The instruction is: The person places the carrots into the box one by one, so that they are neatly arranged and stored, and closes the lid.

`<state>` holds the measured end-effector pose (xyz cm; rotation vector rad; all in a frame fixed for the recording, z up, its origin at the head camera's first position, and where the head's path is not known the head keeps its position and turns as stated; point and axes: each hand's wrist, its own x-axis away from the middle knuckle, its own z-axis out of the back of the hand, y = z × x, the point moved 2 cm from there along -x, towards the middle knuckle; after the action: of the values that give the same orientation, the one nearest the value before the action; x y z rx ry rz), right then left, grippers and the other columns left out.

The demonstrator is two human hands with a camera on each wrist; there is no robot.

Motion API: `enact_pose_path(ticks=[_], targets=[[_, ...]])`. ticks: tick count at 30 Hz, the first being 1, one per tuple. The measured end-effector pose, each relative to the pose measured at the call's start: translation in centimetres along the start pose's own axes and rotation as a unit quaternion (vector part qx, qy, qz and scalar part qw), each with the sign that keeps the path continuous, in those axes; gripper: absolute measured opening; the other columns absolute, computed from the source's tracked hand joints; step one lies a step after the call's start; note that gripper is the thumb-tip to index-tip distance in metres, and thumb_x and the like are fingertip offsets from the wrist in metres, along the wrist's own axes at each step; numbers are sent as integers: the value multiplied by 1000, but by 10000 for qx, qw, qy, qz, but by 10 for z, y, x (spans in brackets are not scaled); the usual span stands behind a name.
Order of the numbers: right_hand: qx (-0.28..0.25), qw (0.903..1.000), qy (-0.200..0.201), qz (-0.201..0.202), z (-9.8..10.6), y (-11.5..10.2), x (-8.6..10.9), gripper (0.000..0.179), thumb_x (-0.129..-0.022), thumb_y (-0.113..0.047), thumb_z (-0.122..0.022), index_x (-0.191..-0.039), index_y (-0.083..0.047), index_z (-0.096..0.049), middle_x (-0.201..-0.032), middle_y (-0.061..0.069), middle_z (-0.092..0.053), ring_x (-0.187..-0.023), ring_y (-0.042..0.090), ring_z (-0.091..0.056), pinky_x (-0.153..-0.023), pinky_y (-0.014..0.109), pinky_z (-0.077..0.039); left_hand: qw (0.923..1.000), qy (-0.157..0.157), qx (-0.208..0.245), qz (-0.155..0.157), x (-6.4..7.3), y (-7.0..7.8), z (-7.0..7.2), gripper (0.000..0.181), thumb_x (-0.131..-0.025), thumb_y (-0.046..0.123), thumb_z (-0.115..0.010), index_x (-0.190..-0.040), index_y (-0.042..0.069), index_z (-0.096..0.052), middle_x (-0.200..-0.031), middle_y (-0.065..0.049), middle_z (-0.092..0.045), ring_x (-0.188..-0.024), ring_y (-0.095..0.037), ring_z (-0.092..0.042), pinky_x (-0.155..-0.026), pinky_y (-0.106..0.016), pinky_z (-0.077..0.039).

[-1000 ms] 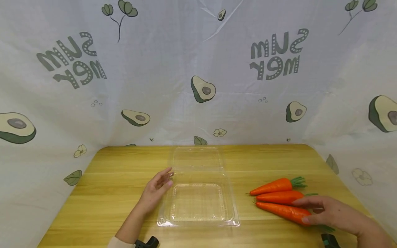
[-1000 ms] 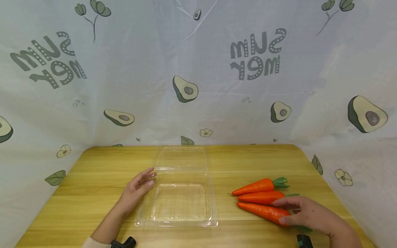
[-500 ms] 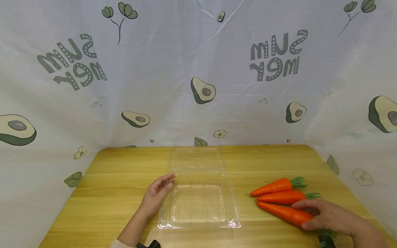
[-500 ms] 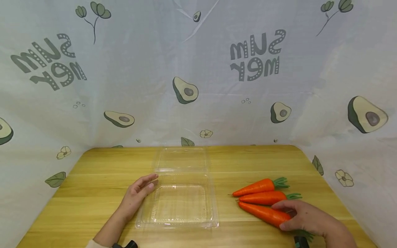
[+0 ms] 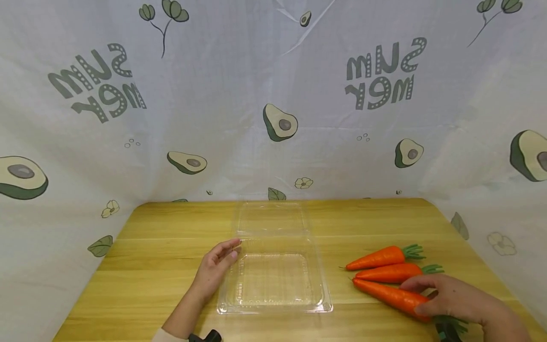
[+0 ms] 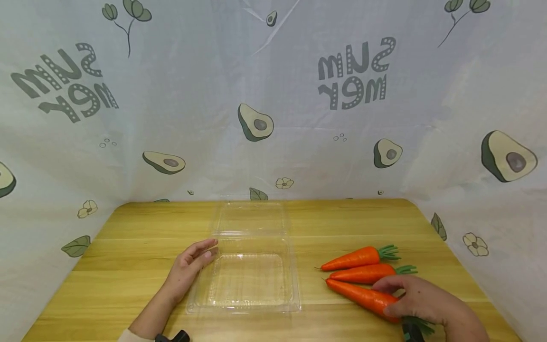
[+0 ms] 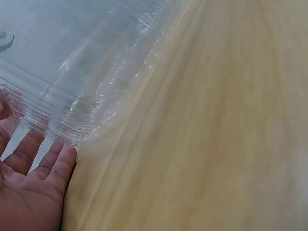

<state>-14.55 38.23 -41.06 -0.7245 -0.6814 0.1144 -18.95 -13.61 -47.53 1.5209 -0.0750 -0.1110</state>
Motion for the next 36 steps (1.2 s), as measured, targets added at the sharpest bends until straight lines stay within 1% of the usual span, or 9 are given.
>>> enact_pose_path(ticks=[5, 13, 15, 17, 20, 22, 27, 32, 36], targets=[[148, 9992, 290, -213, 0, -8, 2, 47, -93, -22, -73, -135, -3, -64, -129, 18, -63, -103, 22, -55, -79, 33, -53, 10000, 43, 53, 16, -1, 0, 0, 38, -102, 17, -62, -139, 6, -59, -145, -16, -59, -136, -36, -56, -98, -13, -51], [598, 9938, 936, -75, 1, -21, 10, 55, -92, -33, -75, -138, -6, -61, -129, 16, -63, -104, 24, -60, -77, 30, -53, 10000, -14, 77, 24, 0, 0, -1, 39, -102, 19, -61, -139, 7, -59, -145, -16, -59, -135, -35, -56, -100, -14, -50], [829, 9892, 1208, -106, 1, -25, 11, 58, -91, -39, -76, -138, -8, -61, -130, 19, -63, -105, 26, -61, -80, 36, -57, 10000, -32, 76, 13, 0, 1, -1, 39, -103, 19, -61, -140, 7, -59, -145, -16, -59, -135, -35, -56, -100, -14, -50], [1049, 9826, 1517, -235, 1, -31, 10, 64, -89, -46, -77, -138, -10, -61, -132, 23, -63, -107, 30, -62, -86, 48, -58, 10000, -25, 43, -8, 0, 1, -2, 39, -102, 20, -61, -139, 7, -59, -145, -16, -59, -135, -35, -57, -100, -15, -50], [1331, 9707, 1993, -152, 1, -40, 11, 66, -86, -50, -77, -137, -10, -62, -134, 27, -62, -110, 36, -62, -90, 60, -55, 10000, -8, -39, -53, 0, 2, -1, 39, -103, 20, -61, -139, 7, -59, -145, -16, -59, -134, -35, -57, -100, -15, -51], [1407, 9649, 2216, -34, 2, -46, 12, 66, -87, -49, -77, -138, -9, -62, -135, 28, -62, -112, 39, -62, -89, 63, -53, 10000, 4, -63, -47, 0, 2, -1, 39, -103, 21, -61, -139, 7, -59, -145, -15, -59, -135, -34, -57, -100, -14, -51], [1525, 9481, 2778, 253, -2, -61, 14, 62, -87, -47, -78, -136, -12, -65, -130, 25, -66, -107, 38, -62, -85, 61, -54, 10000, -27, 11, 13, 0, 0, 0, 39, -102, 19, -61, -139, 7, -59, -145, -15, -59, -135, -34, -57, -100, -14, -50], [1580, 9292, 3257, 743, -10, -77, 13, 53, -83, -41, -84, -128, -16, -72, -123, 18, -72, -102, 33, -65, -82, 52, -55, 10000, -25, 53, -10, -1, 1, 1, 39, -102, 16, -61, -139, 4, -59, -145, -17, -59, -134, -34, -57, -99, -14, -51], [1583, 9197, 3399, 1168, -16, -89, 11, 47, -80, -39, -86, -124, -25, -74, -119, 7, -75, -102, 16, -66, -81, 36, -56, 10000, -35, 62, 24, -1, 0, 1, 39, -102, 17, -61, -139, 5, -58, -146, -16, -57, -135, -35, -57, -99, -14, -51]])
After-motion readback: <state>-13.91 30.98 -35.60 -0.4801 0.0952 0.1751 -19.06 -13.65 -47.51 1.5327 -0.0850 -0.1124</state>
